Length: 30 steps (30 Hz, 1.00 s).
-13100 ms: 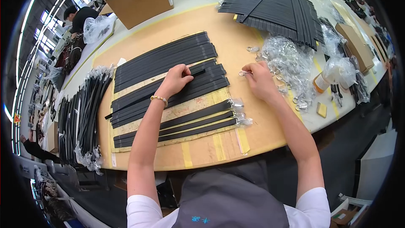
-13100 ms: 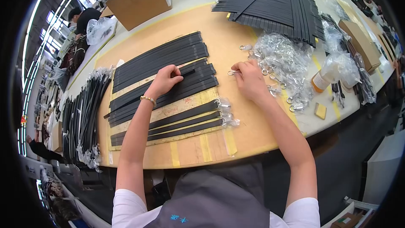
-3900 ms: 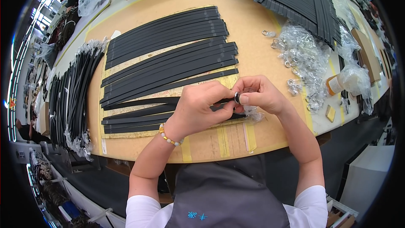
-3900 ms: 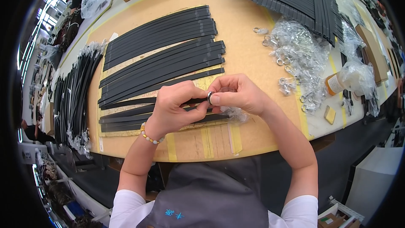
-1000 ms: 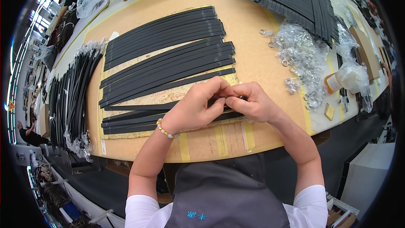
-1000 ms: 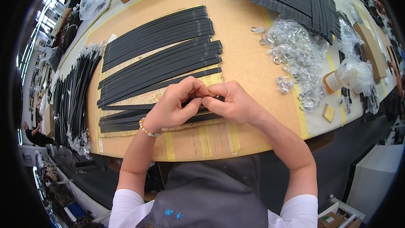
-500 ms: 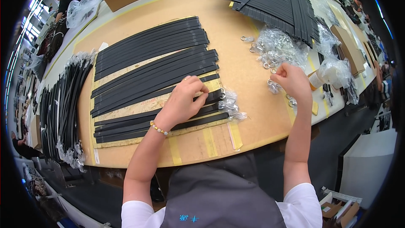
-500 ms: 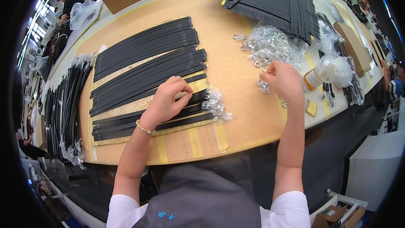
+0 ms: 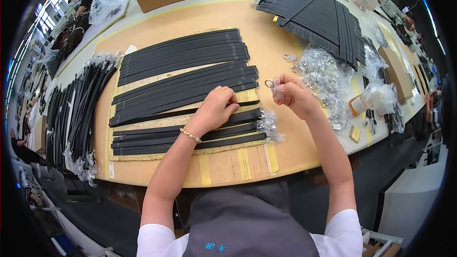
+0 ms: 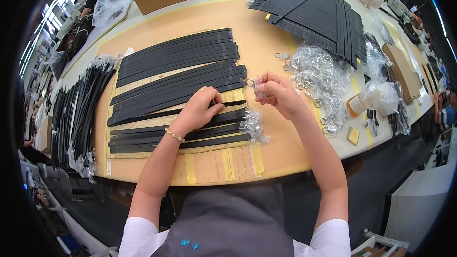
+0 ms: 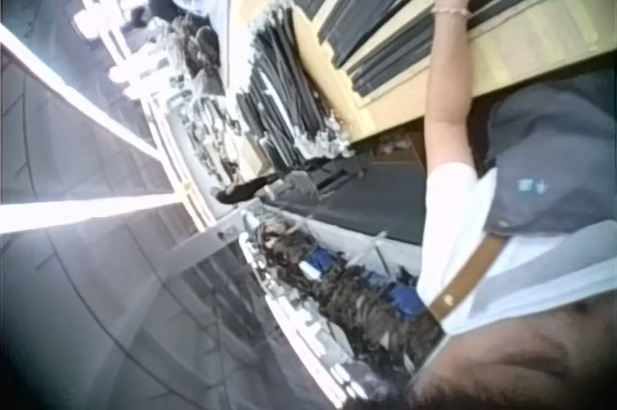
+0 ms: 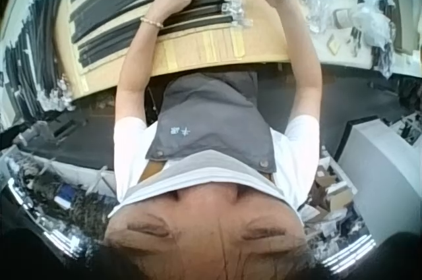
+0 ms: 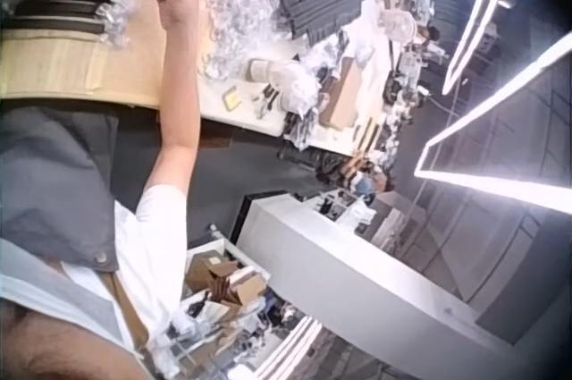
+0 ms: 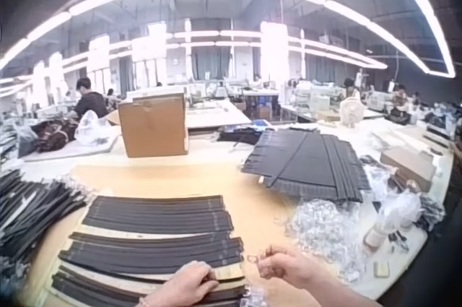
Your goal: Assembling plastic and metal buckle hardware onto black leather or synthetic straps on a workshop table.
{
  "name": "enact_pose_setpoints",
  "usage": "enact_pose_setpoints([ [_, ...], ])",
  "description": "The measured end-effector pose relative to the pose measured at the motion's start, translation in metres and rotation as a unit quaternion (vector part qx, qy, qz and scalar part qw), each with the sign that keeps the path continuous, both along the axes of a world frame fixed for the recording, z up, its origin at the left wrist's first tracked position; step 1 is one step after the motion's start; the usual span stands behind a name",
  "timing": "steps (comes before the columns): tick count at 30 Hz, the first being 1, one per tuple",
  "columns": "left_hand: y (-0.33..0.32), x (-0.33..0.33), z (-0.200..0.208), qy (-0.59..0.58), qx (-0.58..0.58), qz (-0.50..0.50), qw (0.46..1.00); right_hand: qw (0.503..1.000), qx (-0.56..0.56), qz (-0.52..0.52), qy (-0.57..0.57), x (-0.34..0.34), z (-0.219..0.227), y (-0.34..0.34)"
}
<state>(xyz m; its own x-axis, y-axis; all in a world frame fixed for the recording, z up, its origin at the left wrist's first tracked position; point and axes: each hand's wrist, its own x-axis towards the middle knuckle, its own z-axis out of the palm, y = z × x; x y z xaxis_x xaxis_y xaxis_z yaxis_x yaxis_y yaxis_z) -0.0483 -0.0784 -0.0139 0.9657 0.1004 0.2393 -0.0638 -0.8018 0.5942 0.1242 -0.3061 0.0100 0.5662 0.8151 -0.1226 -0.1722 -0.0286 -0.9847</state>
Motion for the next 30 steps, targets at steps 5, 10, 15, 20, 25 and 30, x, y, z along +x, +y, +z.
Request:
enact_pose_setpoints([
  [5, 0.011, -0.009, 0.034, -0.032, -0.258, 0.004, 0.966, 0.951, 0.147, 0.093, 0.254, -0.008, 0.002, 0.028],
  [10, 0.008, -0.012, 0.040, -0.074, -0.288, -0.008, 0.955, 0.913, 0.248, 0.165, 0.279, -0.023, -0.011, 0.034],
  [15, 0.001, -0.013, 0.040, -0.072, -0.308, -0.021, 0.948, 0.913, 0.240, 0.154, 0.291, -0.028, -0.011, 0.033],
  [20, -0.004, -0.013, 0.035, -0.086, -0.329, -0.045, 0.939, 0.911, 0.231, 0.171, 0.297, -0.030, -0.016, 0.031],
  [25, -0.006, -0.018, 0.041, -0.015, -0.335, -0.055, 0.940, 0.888, 0.246, 0.225, 0.317, -0.034, -0.017, 0.029],
  [30, -0.016, -0.017, 0.043, -0.022, -0.324, -0.041, 0.945, 0.947, 0.173, 0.170, 0.212, -0.047, -0.011, 0.032],
])
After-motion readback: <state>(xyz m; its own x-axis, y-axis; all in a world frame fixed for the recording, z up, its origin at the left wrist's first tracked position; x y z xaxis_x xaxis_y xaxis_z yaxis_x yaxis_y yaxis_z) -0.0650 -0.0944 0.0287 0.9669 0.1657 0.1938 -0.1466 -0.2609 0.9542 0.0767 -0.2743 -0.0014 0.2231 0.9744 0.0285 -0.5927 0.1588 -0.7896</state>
